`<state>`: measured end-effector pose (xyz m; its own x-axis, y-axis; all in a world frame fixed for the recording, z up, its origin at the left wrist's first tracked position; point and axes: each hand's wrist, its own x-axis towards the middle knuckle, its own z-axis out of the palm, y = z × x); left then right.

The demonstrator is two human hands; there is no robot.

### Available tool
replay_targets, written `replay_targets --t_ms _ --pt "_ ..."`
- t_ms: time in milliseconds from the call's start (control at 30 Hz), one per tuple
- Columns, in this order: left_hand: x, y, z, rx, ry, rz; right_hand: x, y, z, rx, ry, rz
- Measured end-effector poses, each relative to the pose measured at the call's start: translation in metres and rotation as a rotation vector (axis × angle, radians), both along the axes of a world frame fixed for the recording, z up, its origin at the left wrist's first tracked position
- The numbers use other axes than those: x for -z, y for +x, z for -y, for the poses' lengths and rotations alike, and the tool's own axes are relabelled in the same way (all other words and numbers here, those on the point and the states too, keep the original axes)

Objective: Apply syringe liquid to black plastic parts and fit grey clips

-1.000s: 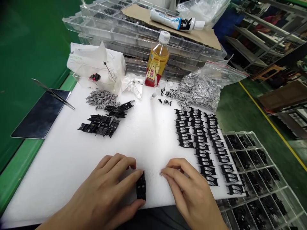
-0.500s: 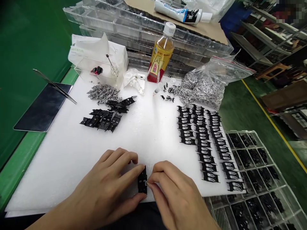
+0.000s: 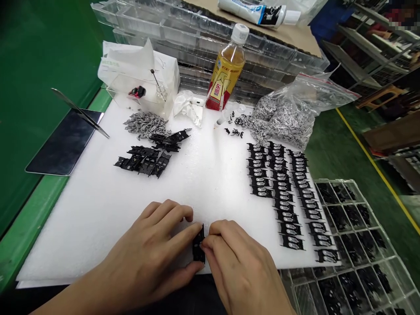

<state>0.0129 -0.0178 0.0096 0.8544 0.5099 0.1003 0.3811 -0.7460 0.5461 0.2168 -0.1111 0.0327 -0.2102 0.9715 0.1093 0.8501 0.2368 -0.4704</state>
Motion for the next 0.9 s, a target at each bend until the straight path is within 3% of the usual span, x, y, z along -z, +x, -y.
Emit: replay_targets --t_ms 200,433,767,900 --pt "-0.0009 -0.0008 0.0003 0.002 0.010 0.002 0.0046 0.0009 0.0044 0.011 -0.042 -0.037" --pt "-0.0017 -0.0002 0.0009 -0.009 0.012 0.004 0.0045 -0.0061 0.0049 0.032 0.076 -0.014" --pt "-0.0007 -0.0018 0.0008 -0.007 0.006 0.003 0.0078 -0.0069 0.0033 0.021 0.091 -0.014" --pt "-0.0006 -0.0025 0.0007 -0.024 -0.030 0.007 -0.0021 -0.0034 0.0047 0.043 0.066 -0.028"
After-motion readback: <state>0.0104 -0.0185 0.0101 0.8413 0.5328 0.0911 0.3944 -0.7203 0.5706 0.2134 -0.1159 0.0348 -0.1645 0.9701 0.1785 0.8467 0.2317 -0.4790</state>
